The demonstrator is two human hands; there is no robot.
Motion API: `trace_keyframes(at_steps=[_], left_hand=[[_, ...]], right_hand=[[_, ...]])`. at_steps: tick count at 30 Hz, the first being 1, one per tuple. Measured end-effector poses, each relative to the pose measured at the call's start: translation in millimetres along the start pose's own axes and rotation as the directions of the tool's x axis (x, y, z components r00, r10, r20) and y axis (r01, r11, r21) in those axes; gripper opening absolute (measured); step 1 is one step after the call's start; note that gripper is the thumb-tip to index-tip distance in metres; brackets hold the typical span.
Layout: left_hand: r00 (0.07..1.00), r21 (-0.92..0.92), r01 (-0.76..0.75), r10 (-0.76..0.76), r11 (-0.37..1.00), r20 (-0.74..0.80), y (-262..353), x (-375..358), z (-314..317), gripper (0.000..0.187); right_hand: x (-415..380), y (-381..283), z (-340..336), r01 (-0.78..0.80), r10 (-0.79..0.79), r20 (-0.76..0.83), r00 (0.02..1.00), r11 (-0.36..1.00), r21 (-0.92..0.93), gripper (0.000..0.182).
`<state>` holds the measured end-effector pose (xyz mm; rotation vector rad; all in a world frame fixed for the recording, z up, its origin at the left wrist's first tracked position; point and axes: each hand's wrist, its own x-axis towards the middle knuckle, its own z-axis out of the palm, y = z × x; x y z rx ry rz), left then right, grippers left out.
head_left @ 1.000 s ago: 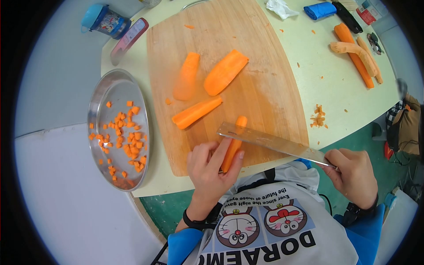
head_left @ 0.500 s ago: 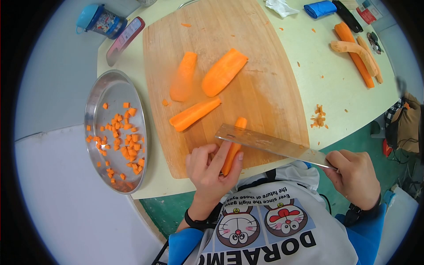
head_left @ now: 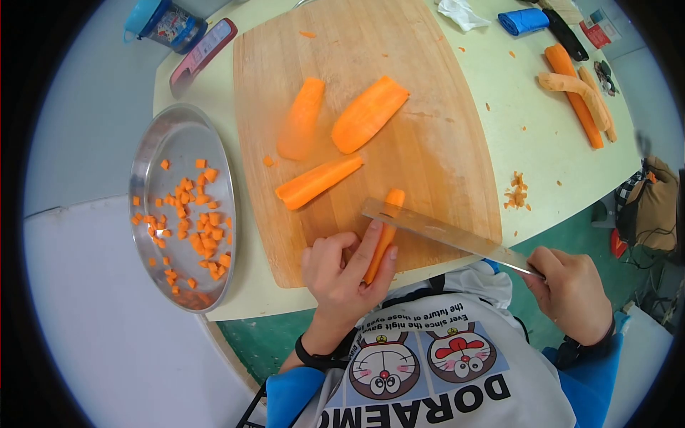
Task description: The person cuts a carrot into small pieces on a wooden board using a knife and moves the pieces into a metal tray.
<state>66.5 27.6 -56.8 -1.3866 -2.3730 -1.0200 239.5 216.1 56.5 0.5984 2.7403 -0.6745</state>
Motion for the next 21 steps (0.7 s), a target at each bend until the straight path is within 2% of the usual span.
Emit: trace_keyframes(at_steps=[14,19,21], left_hand=[[0.999,0.026,-0.028,0.028,0.999,-0.02,-3,-2,1,0.038],[0.999,0.031,-0.017,0.019,0.999,-0.041,-1,-1,0,0.038],[1.0,0.019,0.011,-0.012,1.0,0.01,3,-2,-5,0.037]], right_hand=[[15,-12,-5,0.04,-0.034,0.037,0.999,0.986,-0.162,0.021],[17,-13,-7,0.075,-0.079,-0.03,0.996,0.988,-0.134,0.023],[15,-16,-8,0.069,-0.075,-0.054,0.996,0.992,-0.106,0.024]])
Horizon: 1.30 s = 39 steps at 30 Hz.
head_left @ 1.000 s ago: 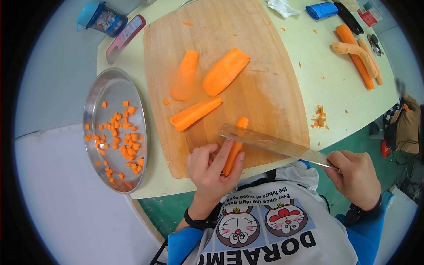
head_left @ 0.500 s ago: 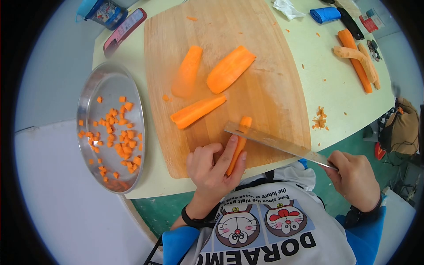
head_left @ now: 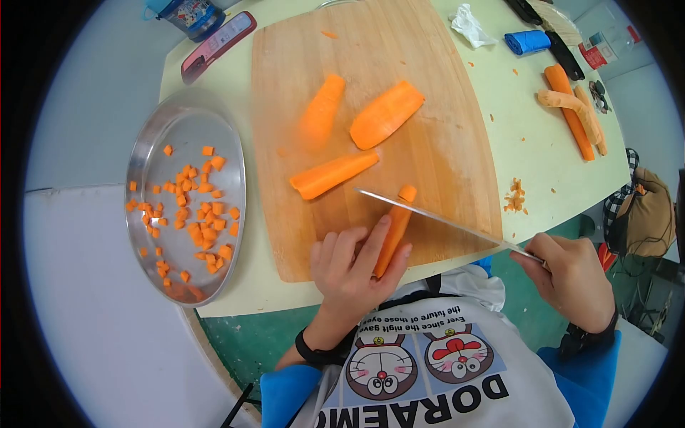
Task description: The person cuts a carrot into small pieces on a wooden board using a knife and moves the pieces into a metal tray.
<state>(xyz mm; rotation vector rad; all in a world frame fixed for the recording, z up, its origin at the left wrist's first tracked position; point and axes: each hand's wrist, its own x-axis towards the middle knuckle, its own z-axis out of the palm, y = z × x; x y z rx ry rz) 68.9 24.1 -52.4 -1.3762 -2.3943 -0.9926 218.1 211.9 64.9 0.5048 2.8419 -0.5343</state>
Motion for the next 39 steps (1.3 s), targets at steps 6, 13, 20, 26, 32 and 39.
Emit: trace_keyframes(at_steps=[6,13,20,26,32,39], left_hand=[[0.996,-0.075,-0.025,0.018,0.997,-0.091,-2,1,4,0.029],[0.995,-0.086,-0.036,0.028,0.996,-0.093,-3,0,6,0.027],[0.997,-0.067,-0.018,0.013,0.998,-0.07,-2,0,6,0.028],[0.997,-0.047,-0.031,0.027,0.998,-0.078,-1,1,6,0.028],[0.997,-0.049,-0.028,0.024,0.998,-0.07,-2,1,5,0.028],[0.997,-0.054,-0.025,0.021,0.998,-0.069,-2,-1,6,0.028]], right_hand=[[-8,-2,4,0.084,-0.085,-0.079,0.993,0.996,-0.013,0.024],[-12,0,7,0.095,-0.095,-0.036,0.995,0.995,-0.009,0.024],[-14,3,7,0.101,-0.101,-0.021,0.995,0.995,-0.013,0.025],[-14,4,8,0.108,-0.108,-0.011,0.994,0.994,-0.007,0.025],[-14,3,7,0.107,-0.107,-0.007,0.994,0.994,-0.008,0.025],[-13,1,9,0.094,-0.095,0.044,0.995,0.996,0.009,0.024]])
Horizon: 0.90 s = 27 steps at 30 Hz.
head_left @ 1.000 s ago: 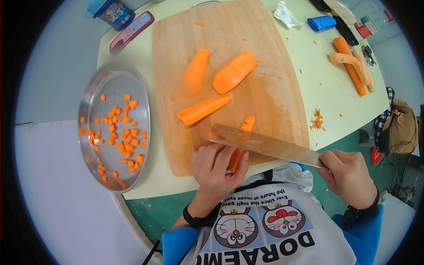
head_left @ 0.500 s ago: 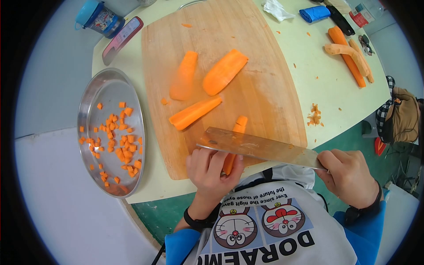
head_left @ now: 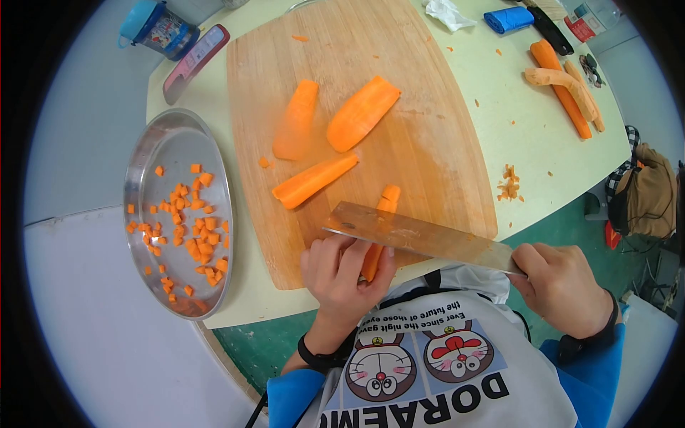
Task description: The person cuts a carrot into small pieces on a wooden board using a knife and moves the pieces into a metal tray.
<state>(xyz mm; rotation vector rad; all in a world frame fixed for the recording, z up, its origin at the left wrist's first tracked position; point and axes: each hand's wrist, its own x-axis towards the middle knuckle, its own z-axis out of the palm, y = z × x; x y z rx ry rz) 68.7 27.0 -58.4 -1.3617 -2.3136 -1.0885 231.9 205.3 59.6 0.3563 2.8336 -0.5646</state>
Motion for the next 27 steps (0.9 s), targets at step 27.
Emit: trace_keyframes(at_steps=[27], left_hand=[[0.999,0.035,-0.011,0.013,0.999,-0.053,1,3,2,0.026]], right_hand=[[3,-3,-6,0.015,-0.011,-0.065,0.998,0.998,0.069,0.023]])
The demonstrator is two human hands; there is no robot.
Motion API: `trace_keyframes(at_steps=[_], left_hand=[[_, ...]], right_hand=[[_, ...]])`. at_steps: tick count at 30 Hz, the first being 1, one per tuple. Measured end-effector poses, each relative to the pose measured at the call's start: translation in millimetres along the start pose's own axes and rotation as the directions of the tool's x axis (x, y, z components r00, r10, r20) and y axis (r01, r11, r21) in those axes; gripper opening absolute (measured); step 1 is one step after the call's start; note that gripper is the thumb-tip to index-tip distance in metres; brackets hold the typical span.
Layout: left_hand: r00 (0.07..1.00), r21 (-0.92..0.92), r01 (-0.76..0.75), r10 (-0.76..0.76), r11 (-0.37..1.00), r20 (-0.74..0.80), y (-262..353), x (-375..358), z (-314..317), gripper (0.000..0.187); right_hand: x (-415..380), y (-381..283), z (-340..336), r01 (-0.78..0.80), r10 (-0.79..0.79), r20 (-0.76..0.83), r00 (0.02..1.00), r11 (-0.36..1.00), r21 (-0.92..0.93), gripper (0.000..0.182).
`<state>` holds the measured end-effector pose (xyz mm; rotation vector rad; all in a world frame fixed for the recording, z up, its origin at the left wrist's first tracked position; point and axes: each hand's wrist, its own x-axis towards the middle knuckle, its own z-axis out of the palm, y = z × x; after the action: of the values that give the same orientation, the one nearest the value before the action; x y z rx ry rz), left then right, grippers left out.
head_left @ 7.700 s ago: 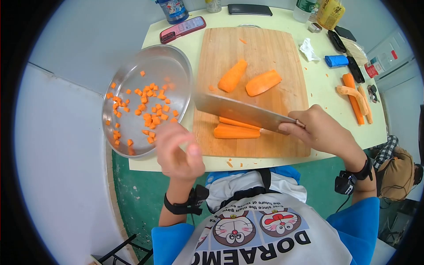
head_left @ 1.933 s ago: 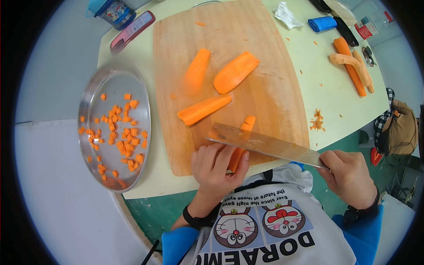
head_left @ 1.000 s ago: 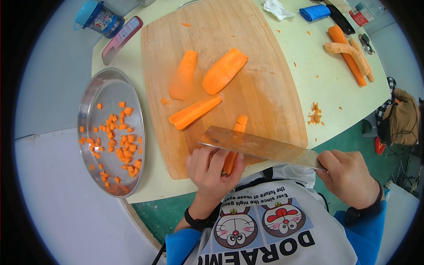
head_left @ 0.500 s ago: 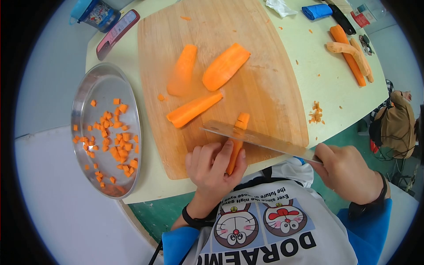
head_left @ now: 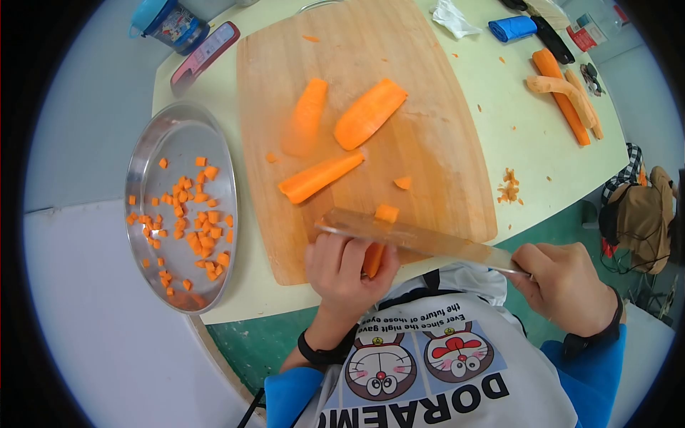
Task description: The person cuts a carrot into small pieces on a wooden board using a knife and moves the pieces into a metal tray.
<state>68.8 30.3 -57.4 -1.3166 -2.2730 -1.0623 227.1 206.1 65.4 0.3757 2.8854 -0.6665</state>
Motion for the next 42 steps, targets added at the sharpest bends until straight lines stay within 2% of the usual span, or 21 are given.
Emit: trace_keyframes(at_steps=[11,21,30,37,39,42], left_hand=[[0.999,-0.009,-0.041,0.041,0.999,-0.011,-5,-6,3,0.031],[0.999,-0.014,-0.032,0.032,0.999,0.009,-7,-14,3,0.031],[1.0,-0.041,0.005,-0.004,0.999,0.029,-2,-7,1,0.031],[0.998,-0.057,-0.02,0.023,0.998,0.055,-3,-2,-2,0.031],[0.99,-0.115,0.047,-0.031,0.992,0.138,0,-1,-5,0.035],[0.998,-0.089,-0.022,0.027,0.996,0.059,-3,-1,1,0.029]], right_hand=[[-5,1,4,0.086,-0.082,0.049,0.995,0.991,-0.1,0.022],[-7,-1,11,0.102,-0.106,-0.028,0.994,0.988,-0.116,0.016],[-3,1,12,0.04,-0.037,0.07,0.997,0.998,-0.04,0.017],[5,-1,9,0.036,-0.024,0.131,0.991,0.996,-0.087,0.02],[8,-1,9,0.04,-0.025,0.148,0.989,0.994,-0.102,0.02],[15,0,10,0.001,0.017,0.218,0.976,0.997,-0.082,0.021]])
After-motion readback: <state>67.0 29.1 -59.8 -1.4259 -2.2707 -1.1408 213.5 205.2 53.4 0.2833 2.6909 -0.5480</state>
